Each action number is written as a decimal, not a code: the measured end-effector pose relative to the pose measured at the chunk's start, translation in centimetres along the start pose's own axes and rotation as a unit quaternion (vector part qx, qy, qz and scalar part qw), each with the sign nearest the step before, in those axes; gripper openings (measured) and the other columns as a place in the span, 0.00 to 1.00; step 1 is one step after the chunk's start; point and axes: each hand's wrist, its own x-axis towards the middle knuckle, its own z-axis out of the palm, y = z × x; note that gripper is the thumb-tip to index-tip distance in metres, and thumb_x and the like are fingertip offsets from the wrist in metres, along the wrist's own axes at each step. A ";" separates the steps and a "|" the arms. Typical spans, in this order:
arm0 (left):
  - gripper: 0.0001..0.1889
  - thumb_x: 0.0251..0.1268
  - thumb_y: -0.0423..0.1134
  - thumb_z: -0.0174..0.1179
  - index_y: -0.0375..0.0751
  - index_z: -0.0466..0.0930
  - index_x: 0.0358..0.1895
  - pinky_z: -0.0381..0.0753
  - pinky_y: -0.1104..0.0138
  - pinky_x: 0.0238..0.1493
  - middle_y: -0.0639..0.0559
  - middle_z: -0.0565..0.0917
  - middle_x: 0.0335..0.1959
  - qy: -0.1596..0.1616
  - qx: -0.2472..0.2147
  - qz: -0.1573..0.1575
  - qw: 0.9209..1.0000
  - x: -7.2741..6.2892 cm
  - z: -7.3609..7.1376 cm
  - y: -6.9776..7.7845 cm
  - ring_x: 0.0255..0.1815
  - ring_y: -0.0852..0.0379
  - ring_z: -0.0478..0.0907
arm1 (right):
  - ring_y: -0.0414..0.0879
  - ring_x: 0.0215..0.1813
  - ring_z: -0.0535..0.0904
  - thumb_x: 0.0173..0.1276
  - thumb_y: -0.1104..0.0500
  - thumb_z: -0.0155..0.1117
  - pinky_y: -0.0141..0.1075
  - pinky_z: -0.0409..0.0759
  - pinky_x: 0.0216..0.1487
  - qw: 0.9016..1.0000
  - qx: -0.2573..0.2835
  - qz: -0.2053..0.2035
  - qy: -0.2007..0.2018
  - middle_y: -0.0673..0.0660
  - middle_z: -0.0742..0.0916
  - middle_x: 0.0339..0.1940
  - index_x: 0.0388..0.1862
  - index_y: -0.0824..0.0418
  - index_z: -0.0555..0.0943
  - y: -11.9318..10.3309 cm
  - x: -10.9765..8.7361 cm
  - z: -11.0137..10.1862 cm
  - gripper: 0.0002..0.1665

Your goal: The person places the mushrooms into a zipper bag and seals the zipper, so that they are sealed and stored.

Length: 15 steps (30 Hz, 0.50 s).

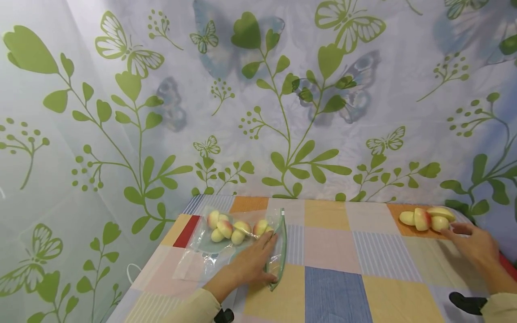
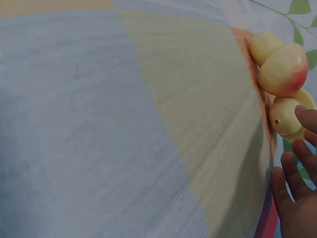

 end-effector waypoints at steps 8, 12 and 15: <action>0.63 0.51 0.59 0.79 0.30 0.51 0.81 0.71 0.59 0.70 0.38 0.57 0.80 -0.005 -0.004 0.002 1.000 0.1 0.1 -0.2 0.75 0.44 0.66 | 0.75 0.55 0.72 0.75 0.49 0.63 0.47 0.67 0.40 1.000 0.000 0.024 0.003 0.81 0.80 0.54 0.58 0.81 0.72 0.3 0.4 0.6 0.34; 0.63 0.51 0.59 0.79 0.30 0.51 0.81 0.71 0.59 0.70 0.38 0.57 0.80 -0.004 -0.007 0.001 1.000 0.2 0.0 -0.2 0.75 0.44 0.65 | 0.75 0.54 0.73 0.76 0.47 0.63 0.46 0.68 0.40 1.000 -0.004 0.024 0.005 0.80 0.80 0.54 0.58 0.81 0.72 0.5 0.9 0.9 0.36; 0.63 0.52 0.59 0.79 0.30 0.51 0.81 0.71 0.59 0.70 0.37 0.57 0.80 -0.006 -0.007 0.004 1.000 0.3 0.0 -0.2 0.75 0.44 0.65 | 0.76 0.54 0.73 0.75 0.44 0.63 0.53 0.70 0.45 0.999 -0.015 0.030 0.000 0.80 0.81 0.52 0.57 0.81 0.73 0.7 1.1 1.1 0.38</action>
